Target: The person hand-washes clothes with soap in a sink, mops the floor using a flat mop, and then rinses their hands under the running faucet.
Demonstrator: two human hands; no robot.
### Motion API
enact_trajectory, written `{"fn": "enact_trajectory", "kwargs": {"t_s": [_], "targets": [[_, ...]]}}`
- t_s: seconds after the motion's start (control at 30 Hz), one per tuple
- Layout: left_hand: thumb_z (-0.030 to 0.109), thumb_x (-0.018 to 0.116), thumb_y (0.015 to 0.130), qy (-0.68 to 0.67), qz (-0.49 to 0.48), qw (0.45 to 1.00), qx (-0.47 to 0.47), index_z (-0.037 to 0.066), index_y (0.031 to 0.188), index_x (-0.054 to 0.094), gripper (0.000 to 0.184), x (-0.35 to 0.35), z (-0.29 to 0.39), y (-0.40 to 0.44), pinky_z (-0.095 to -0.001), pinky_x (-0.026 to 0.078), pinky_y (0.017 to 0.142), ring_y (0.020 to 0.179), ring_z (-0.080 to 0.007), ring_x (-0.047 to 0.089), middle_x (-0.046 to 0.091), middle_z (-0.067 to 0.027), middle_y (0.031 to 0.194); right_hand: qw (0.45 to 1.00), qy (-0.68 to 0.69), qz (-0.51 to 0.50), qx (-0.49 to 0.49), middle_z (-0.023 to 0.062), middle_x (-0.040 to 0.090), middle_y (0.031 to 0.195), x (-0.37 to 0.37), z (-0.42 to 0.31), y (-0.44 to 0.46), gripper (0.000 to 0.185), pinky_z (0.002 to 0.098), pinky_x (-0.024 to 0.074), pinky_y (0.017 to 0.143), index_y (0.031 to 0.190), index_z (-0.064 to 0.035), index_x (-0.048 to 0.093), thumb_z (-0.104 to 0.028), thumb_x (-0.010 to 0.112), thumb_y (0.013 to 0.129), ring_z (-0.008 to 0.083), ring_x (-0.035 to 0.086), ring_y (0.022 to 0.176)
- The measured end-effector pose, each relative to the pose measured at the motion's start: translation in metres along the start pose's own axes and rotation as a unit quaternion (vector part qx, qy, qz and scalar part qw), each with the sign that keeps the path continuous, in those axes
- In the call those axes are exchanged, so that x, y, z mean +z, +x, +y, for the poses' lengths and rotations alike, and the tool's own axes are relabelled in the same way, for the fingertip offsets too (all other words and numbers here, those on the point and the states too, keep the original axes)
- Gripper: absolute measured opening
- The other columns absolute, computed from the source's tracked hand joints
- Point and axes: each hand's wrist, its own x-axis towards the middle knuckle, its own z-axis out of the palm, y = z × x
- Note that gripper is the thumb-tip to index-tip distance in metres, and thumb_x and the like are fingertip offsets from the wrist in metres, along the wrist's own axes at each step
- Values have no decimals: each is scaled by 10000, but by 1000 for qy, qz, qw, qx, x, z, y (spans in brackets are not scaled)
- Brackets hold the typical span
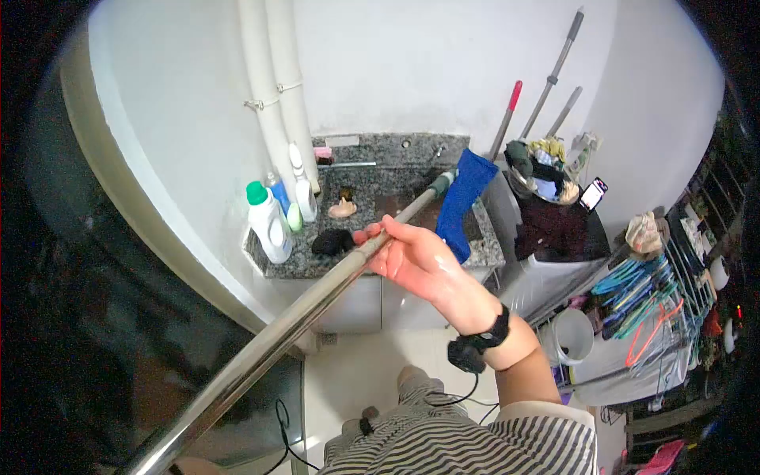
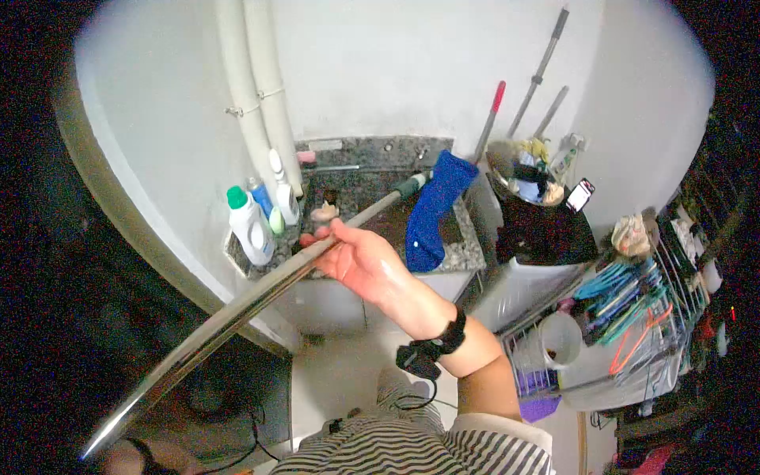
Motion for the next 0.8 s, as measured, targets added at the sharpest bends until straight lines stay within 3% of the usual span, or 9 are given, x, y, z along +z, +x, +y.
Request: {"fn": "enact_trajectory", "kwargs": {"t_s": [0.1,0.2,0.27,0.33,0.43,0.63,0.67,0.77,0.8], "targets": [[173,528,773,-115,-30,991,-60,145,590,497,188,-22,-43,-53,-205,362,479,474,-48,468,494,36,527,995,-26,90,-37,125,574,868,-69,-13,59,218,352,471,744,839,-31,485,-214,403,925,224,555,788],[141,533,785,172,89,975,-109,137,592,403,233,8,-149,-72,-208,303,431,410,-59,373,375,49,475,976,27,203,-75,90,543,764,-158,-15,109,186,339,482,655,839,-36,474,-194,414,918,209,535,708],[99,682,716,34,96,988,-116,127,623,436,264,-19,-206,-110,-202,376,320,342,-81,442,474,6,454,950,85,286,-98,77,512,712,-205,-12,135,160,345,475,578,824,-38,457,-170,424,910,204,518,649],[193,691,725,171,185,940,-230,139,607,426,295,10,-263,-109,-263,375,397,360,-115,422,431,27,438,926,124,341,-100,70,483,674,-253,-8,157,162,349,463,530,793,-40,437,-154,423,908,202,495,597],[209,669,750,204,132,919,-312,142,569,388,341,32,-342,-100,-287,378,426,367,-130,431,438,26,453,919,77,382,-64,63,442,622,-311,-19,179,215,330,442,517,734,-51,411,-156,389,921,197,439,537],[275,681,754,227,169,902,-326,144,579,350,397,37,-398,-102,-292,392,444,363,-128,434,433,17,448,922,-12,387,7,45,376,563,-324,-68,198,241,318,385,488,732,-68,412,-179,354,938,161,359,493],[38,623,681,168,156,921,-315,86,598,406,237,29,-398,-100,-352,450,498,415,-170,470,455,-33,453,924,-12,381,9,45,376,563,-316,-75,205,241,318,385,488,732,-68,412,-179,354,938,161,359,493],[-4,621,724,74,143,962,-220,71,754,488,156,14,-389,-73,-320,494,585,543,-162,577,548,-79,580,885,132,446,11,46,376,558,-271,-88,201,222,319,384,481,742,-59,409,-166,365,932,160,350,488],[57,580,754,147,127,959,-205,101,659,430,183,20,-375,-56,-262,401,500,471,-109,471,452,-19,525,906,178,382,39,55,392,565,-257,-90,199,206,342,401,508,749,-47,415,-151,379,923,177,373,505]]}}
